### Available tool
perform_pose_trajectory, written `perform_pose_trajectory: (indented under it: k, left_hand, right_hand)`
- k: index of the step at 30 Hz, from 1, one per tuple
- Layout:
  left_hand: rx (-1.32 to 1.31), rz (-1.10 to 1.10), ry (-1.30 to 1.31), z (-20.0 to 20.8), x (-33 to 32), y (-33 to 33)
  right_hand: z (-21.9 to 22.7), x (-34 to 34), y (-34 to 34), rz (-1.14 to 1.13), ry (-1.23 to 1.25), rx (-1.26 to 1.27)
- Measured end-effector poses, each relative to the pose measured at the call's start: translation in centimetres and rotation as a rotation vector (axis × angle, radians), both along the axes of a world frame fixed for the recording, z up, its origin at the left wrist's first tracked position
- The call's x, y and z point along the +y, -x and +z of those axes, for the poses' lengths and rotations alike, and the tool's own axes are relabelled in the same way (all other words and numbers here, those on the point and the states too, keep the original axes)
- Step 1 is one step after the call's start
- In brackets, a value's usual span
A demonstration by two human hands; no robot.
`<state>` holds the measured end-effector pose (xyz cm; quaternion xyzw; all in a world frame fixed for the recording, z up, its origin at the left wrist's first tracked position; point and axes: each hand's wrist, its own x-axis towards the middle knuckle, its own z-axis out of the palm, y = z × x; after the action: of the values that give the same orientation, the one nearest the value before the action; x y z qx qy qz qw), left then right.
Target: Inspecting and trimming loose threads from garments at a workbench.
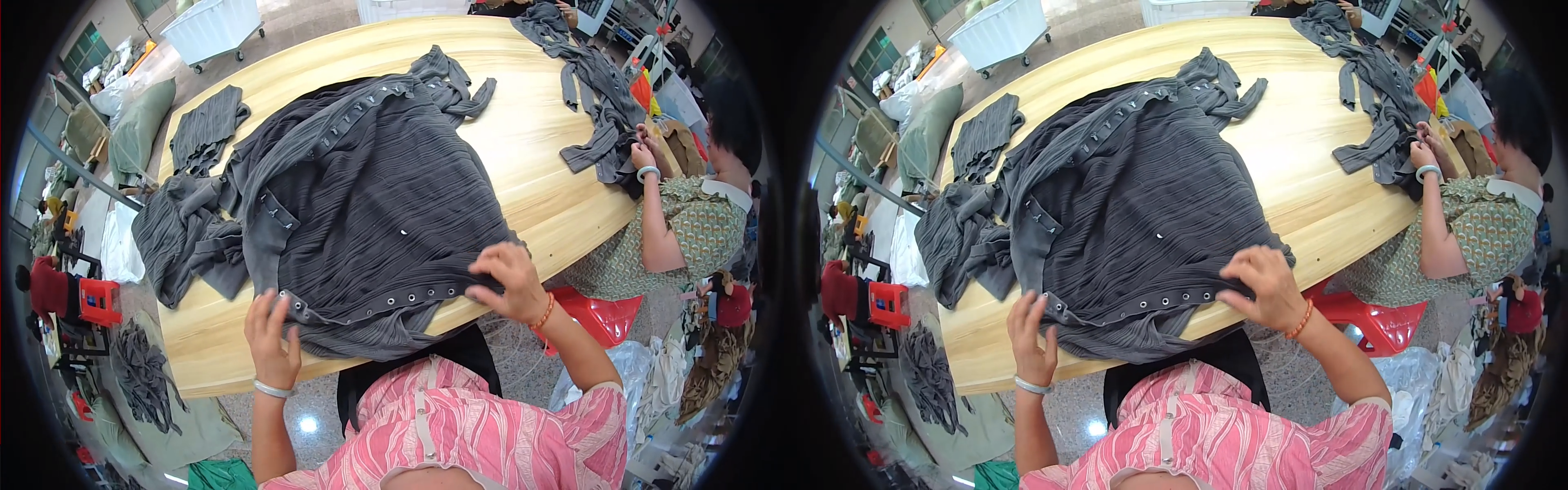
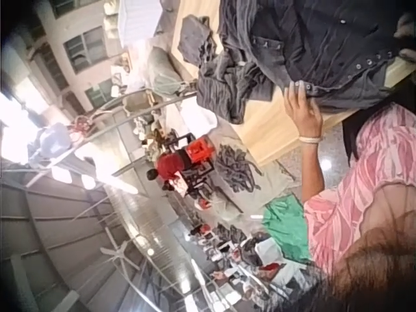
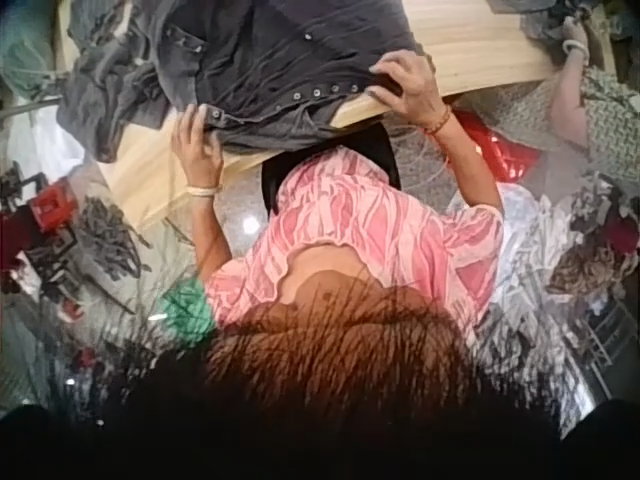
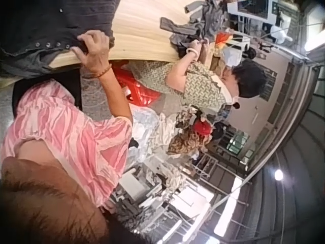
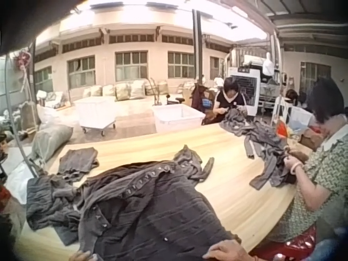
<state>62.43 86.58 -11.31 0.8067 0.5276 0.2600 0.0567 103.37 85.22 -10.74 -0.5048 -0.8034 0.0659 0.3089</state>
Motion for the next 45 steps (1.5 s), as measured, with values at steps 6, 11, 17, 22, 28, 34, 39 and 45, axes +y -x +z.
perform_pose_trajectory:
  k: [6,11,17,22,28,34,39,45]
  left_hand:
    - [0.282,-0.298,0.188,-0.3,3.2,0.8]
    - [0.220,-0.363,0.207,-0.3,4.0,2.8]
    - [0.148,-0.307,0.275,0.1,3.6,6.1]
    - [-0.145,-0.110,0.372,1.7,5.3,7.7]
    - [0.001,0.015,0.131,0.2,9.1,7.0]
    - [0.155,0.009,-0.008,-0.4,10.2,5.9]
    - [0.123,-0.019,-0.163,-1.0,12.1,2.2]
    - [0.333,-0.134,-0.104,-2.7,14.9,-0.4]
  right_hand:
    - [-2.3,-3.8,-2.1,0.041,0.117,-0.271]
    - [-3.0,-5.0,-3.7,0.005,0.210,-0.168]
    - [0.5,-4.1,-6.4,0.072,0.564,0.104]
    - [7.2,1.6,-7.9,-0.039,0.697,0.503]
    - [3.9,12.5,-8.2,-0.215,0.408,0.238]
    - [-1.5,11.7,-5.4,-0.469,0.171,-0.080]
    - [-2.7,7.6,-3.0,-0.590,0.142,-0.076]
    - [-5.6,5.2,-3.8,-0.590,0.244,0.109]
